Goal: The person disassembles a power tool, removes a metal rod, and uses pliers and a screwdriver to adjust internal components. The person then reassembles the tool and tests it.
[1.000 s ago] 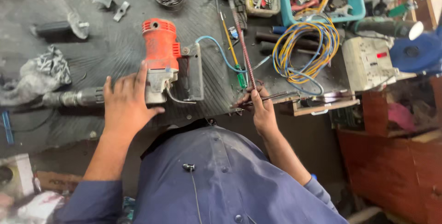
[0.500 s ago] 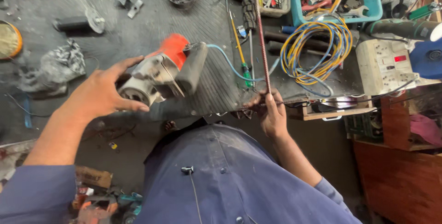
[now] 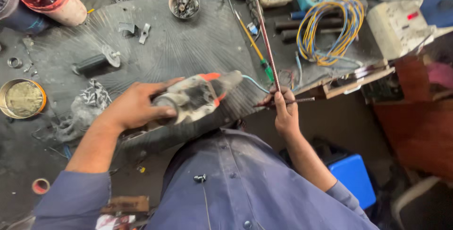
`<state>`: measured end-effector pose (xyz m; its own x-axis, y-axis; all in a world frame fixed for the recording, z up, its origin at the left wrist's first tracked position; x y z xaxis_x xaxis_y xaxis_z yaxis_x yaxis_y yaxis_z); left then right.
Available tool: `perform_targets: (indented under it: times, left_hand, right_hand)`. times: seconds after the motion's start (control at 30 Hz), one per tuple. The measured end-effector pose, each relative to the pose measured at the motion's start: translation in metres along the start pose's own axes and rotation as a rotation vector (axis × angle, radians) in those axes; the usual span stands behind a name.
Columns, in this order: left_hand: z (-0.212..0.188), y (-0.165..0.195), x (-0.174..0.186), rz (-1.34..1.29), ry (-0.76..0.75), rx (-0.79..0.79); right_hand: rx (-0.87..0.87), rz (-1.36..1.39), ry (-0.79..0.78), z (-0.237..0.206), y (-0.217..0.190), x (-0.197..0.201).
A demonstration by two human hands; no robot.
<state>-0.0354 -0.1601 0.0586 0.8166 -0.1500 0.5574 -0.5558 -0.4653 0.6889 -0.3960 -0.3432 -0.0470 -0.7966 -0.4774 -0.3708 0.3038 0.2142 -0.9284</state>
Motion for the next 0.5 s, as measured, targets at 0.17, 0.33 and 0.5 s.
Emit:
perform_targets:
  times: [0.17,0.33,0.5]
  left_hand:
    - [-0.012,0.039,0.014,0.179,-0.055,-0.261]
    - [-0.023,0.024,0.019,0.224,-0.086,-0.136]
    - [-0.035,0.019,0.023,0.39,0.035,-0.318]
  right_hand:
    - [0.064,-0.166,0.123,-0.018,-0.001,-0.023]
    - [0.165,-0.554,0.208,-0.042,-0.018,-0.049]
    - [0.435,-1.135,0.215,-0.039,-0.049,-0.086]
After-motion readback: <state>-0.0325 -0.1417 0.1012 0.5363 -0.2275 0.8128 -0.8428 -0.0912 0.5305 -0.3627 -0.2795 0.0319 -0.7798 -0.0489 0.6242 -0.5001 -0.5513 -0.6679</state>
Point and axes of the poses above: each hand's wrist, its own z-axis towards the middle knuckle, its own x-axis out of the back of the hand, y = z × x, the point moved 4 cm from there along z, towards the middle knuckle, and after that the axes turned 10 degrees about z, right-handed, at the moved point
